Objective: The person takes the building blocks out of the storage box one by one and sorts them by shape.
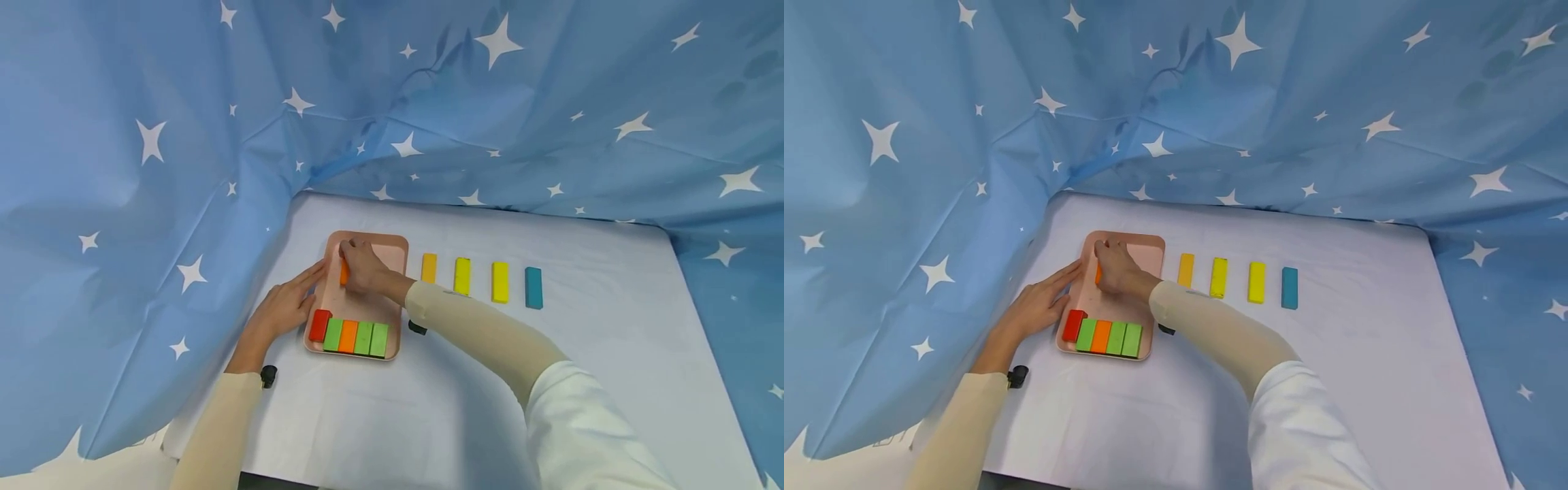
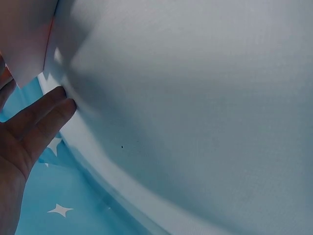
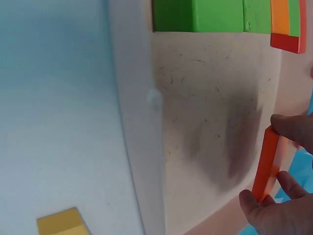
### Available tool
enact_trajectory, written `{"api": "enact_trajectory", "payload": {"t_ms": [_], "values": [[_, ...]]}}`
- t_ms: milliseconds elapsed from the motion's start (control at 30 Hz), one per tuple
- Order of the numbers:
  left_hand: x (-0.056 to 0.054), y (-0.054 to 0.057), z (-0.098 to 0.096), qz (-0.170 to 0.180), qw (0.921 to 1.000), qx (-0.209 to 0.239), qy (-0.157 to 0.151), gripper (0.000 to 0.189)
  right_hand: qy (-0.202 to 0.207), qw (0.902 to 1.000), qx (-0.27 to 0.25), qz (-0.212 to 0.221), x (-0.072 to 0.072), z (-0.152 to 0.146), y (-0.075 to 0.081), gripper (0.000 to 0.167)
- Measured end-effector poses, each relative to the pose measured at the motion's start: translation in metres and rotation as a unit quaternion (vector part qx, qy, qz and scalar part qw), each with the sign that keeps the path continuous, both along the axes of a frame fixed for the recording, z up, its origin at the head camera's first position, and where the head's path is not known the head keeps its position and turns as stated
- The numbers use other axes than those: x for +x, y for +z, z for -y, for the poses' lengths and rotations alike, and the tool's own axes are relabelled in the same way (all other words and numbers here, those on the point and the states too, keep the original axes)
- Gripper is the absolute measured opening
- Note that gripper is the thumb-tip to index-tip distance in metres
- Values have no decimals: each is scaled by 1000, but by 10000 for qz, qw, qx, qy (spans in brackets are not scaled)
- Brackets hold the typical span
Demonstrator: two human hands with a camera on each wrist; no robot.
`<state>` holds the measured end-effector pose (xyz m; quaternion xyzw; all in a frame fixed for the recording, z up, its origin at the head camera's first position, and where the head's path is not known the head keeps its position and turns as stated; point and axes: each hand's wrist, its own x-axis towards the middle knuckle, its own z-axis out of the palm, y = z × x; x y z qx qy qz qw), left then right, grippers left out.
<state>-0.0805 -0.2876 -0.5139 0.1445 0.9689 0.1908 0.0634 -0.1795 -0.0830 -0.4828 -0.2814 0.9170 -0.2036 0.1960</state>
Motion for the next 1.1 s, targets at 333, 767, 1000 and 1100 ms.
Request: {"api": "enact_trajectory", "payload": {"t_ms": [333, 767, 1000, 1100], "values": [[4, 3, 5, 158, 9997, -139, 107, 62, 248, 9977, -622, 85, 4, -29, 25, 60], [5, 5, 14, 510, 9982, -7, 323, 63, -187, 9978, -640, -26, -5, -82, 48, 64], [3, 8, 20, 442, 9986, -52, 300, 62, -580, 9974, -425, 81, -13, -105, 37, 64], [2, 10, 19, 451, 9987, -45, 233, 62, -780, 9965, -252, 175, -14, -110, 26, 64]]}}
